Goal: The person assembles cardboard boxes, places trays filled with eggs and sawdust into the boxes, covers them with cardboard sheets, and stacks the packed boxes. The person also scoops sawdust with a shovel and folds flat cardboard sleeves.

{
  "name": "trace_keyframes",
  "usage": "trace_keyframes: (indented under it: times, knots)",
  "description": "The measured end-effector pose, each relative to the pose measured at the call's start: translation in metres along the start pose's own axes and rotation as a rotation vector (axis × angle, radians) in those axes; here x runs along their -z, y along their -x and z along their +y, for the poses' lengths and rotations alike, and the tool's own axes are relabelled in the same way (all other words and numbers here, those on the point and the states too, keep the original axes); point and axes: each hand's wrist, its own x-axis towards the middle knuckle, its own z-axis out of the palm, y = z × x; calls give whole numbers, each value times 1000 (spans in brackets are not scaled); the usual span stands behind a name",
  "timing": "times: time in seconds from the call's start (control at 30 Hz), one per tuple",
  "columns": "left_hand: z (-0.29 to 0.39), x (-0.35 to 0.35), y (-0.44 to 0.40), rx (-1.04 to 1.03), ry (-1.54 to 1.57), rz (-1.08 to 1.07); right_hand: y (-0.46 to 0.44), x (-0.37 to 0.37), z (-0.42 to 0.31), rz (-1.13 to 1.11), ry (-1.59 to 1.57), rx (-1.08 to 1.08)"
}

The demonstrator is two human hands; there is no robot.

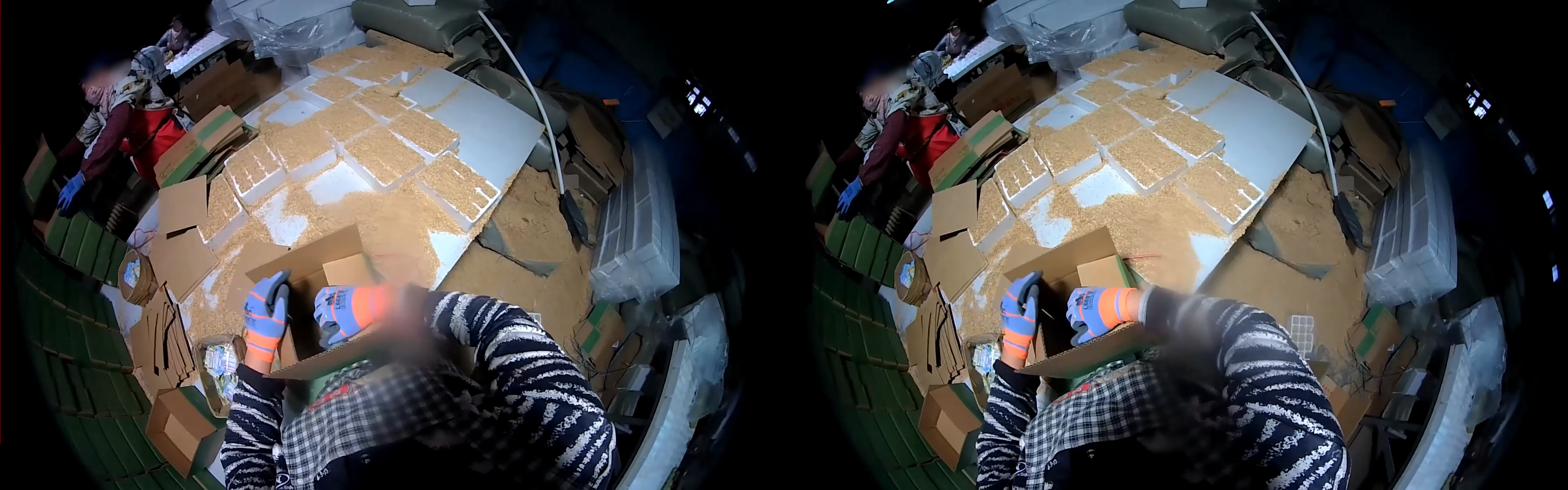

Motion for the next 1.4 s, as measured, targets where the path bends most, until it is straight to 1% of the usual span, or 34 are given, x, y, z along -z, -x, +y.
trace_keyframes:
  times: [0.07, 0.1, 0.13, 0.2, 0.23, 0.27, 0.33, 0.37, 0.4, 0.47, 0.5, 0.53, 0.57, 0.6, 0.67, 0.7, 0.73, 0.77, 0.8, 0.83, 0.87, 0.9, 0.93, 0.97, 1.03, 1.1, 1.13, 1.17, 1.2, 1.23, 1.27, 1.3, 1.33, 1.4]
  knots:
    - [6, 9, -9, -312, -191, -226, 9, 5, 2, 356, 253, 205]
    - [-15, 8, -1, -248, -271, -292, 16, 12, 4, 453, 188, 100]
    - [-36, 6, 12, -62, -199, -364, 24, 48, -24, 360, 98, -236]
    - [-46, 5, 28, 142, -200, -417, 25, 68, -43, 267, -450, -416]
    - [-38, 5, 25, 69, -261, -470, 26, 75, -54, -7, -486, -399]
    - [-46, -1, 22, 40, -308, -525, 23, 70, -59, -94, -397, -356]
    - [-53, -2, 22, 69, -207, -447, 17, 62, -65, -250, -196, -266]
    - [-58, 9, 14, 136, 152, -511, 16, 51, -46, -151, -144, -197]
    - [-74, 14, 19, 358, 601, -408, 13, 38, -23, 8, -53, -53]
    - [-96, 14, 50, 478, 743, 129, 8, 55, -14, -204, -128, -369]
    - [-123, 13, 73, 474, 699, 300, 10, 57, -11, -114, -177, -385]
    - [-114, 16, 87, 528, 670, 395, 15, 58, -7, -24, -227, -401]
    - [-104, 20, 102, 581, 639, 427, 18, 60, -1, 65, -275, -418]
    - [-87, 27, 109, 598, 597, 396, 19, 53, 3, 316, -454, -399]
    - [-57, 52, 95, 507, 396, 176, 20, 22, 9, 766, -791, -360]
    - [-44, 65, 82, 432, 272, 58, 9, -4, 12, 922, -1017, -386]
    - [-16, 77, 60, 444, 242, 15, -1, -31, 17, 1059, -1224, -412]
    - [5, 79, 36, 452, 307, 10, -7, -59, 17, 1116, -1395, -456]
    - [20, 75, 18, 456, 375, 1, -1, -78, 20, 1010, -1452, -521]
    - [24, 69, 9, 577, 519, -128, 11, -92, 23, 789, -1390, -615]
    - [-4, 45, 14, 570, 492, -208, 23, -104, 29, 538, -1275, -680]
    - [-19, 20, 24, 436, 277, -311, 39, -110, 34, 321, -1115, -715]
    - [-22, 3, 33, 298, 59, -400, 57, -108, 42, 195, -982, -730]
    - [-21, -8, 45, 324, 57, -444, 72, -102, 59, 223, -900, -764]
    - [-4, -18, 58, 369, 103, -543, 111, -82, 100, 638, -783, -933]
    - [17, -17, 52, 403, 177, -658, 180, -77, 178, 1543, -493, -914]
    - [33, -14, 42, 480, 253, -716, 215, -45, 189, 1807, -422, -974]
    - [25, -16, 41, 411, 268, -724, 256, -36, 220, 2015, -384, -1222]
    - [15, -19, 43, 341, 280, -729, 290, -34, 243, 1886, -126, -1657]
    - [10, -25, 47, 352, 247, -617, 309, -45, 270, 1855, -24, -1838]
    - [5, -31, 51, 362, 212, -504, 326, -56, 294, 1784, -73, -1909]
    - [3, -34, 52, 371, 177, -386, 330, -55, 304, 1728, -148, -1869]
    - [18, -30, 45, 295, -1, -252, 329, -52, 309, 1694, -182, -1800]
    - [10, -32, 50, 196, -215, 52, 320, -46, 313, 1765, -164, -1661]
